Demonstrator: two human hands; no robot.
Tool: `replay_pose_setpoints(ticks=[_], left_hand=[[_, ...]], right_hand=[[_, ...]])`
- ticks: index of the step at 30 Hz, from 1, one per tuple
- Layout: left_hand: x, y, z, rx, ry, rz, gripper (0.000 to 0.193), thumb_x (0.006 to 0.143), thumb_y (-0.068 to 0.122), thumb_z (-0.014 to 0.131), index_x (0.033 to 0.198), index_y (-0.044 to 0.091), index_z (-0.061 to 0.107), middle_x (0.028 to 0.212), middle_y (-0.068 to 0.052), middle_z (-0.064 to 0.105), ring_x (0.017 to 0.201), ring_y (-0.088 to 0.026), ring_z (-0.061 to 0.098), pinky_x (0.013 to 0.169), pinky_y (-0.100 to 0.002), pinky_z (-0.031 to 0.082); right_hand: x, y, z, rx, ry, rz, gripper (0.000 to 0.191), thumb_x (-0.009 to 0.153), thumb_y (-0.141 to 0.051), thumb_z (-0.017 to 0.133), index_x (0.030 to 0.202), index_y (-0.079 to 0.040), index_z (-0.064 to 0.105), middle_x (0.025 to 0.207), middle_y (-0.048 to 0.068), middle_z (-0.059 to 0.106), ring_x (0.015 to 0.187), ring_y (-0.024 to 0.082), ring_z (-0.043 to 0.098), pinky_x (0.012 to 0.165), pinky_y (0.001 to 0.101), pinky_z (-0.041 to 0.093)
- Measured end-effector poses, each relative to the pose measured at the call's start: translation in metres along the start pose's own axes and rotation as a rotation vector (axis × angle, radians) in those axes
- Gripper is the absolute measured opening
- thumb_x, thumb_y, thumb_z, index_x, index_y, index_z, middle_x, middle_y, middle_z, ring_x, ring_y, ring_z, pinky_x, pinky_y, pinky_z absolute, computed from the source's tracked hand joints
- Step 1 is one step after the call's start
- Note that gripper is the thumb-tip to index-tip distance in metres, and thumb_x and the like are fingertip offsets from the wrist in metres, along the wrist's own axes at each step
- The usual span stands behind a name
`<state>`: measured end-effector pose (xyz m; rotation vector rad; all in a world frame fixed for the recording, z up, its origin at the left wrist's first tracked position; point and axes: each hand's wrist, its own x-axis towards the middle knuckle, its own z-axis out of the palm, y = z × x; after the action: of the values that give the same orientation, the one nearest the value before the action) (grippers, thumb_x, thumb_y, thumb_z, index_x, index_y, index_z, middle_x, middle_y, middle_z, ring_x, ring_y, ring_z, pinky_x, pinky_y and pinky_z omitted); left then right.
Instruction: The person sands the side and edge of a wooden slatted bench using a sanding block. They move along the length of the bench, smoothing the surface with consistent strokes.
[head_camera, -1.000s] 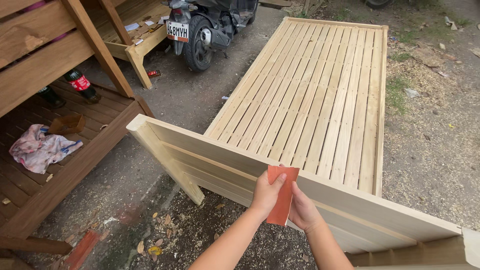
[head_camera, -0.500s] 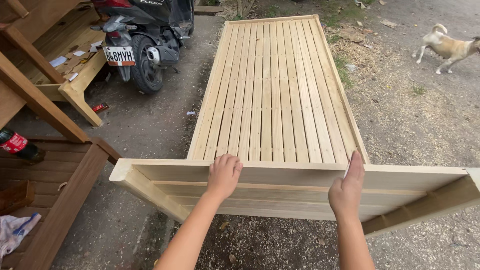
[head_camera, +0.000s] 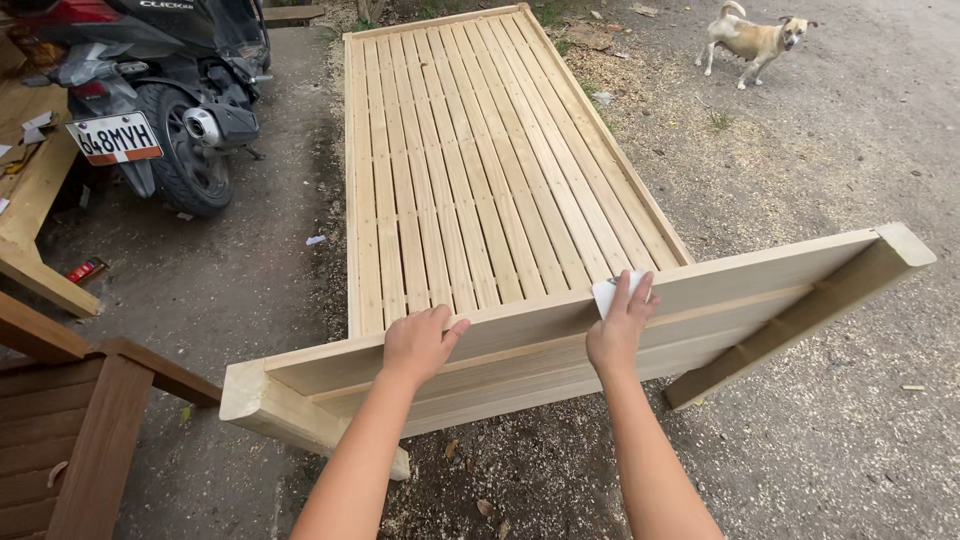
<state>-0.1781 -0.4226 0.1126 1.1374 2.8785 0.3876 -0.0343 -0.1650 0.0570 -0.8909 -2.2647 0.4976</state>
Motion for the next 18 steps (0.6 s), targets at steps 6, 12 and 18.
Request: replay_pose_setpoints(ticks=[6,12,18], left_hand=[[0.019,-0.010,-0.005,-0.012,-0.268,-0.078,0.062,0.094,0.072,0.041,0.091,0.015,0.063,0.081,-0.012,0.072,0.083,-0.034,0.070,0.073,-0.051,0.055],[0.020,-0.036,-0.016,-0.017,-0.315,-0.048,0.063,0.093,0.072,0.042,0.087,0.013,0.065,0.082,-0.013,0.072,0.085,-0.036,0.069,0.076,-0.051,0.053],[0.021,-0.054,-0.017,-0.028,-0.324,0.067,0.060,0.096,0.067,0.040,0.088,0.012,0.062,0.085,-0.015,0.071,0.087,-0.040,0.068,0.077,-0.053,0.052]], right_hand=[[-0.027,-0.064,0.039,0.559,0.173,0.246,0.073,0.106,-0.016,0.045,0.163,0.000,0.003,0.168,0.028,-0.016,0.159,0.045,-0.008,0.127,0.0517,0.006],[-0.057,-0.137,0.085,0.790,0.121,0.451,0.085,0.108,-0.045,0.031,0.157,0.004,-0.018,0.165,0.025,-0.028,0.156,0.037,-0.021,0.126,0.0481,-0.001],[0.012,-0.078,0.090,0.737,0.452,0.628,0.082,0.110,-0.051,0.023,0.160,0.004,-0.011,0.170,0.023,-0.018,0.159,0.033,-0.017,0.130,0.0442,-0.003]])
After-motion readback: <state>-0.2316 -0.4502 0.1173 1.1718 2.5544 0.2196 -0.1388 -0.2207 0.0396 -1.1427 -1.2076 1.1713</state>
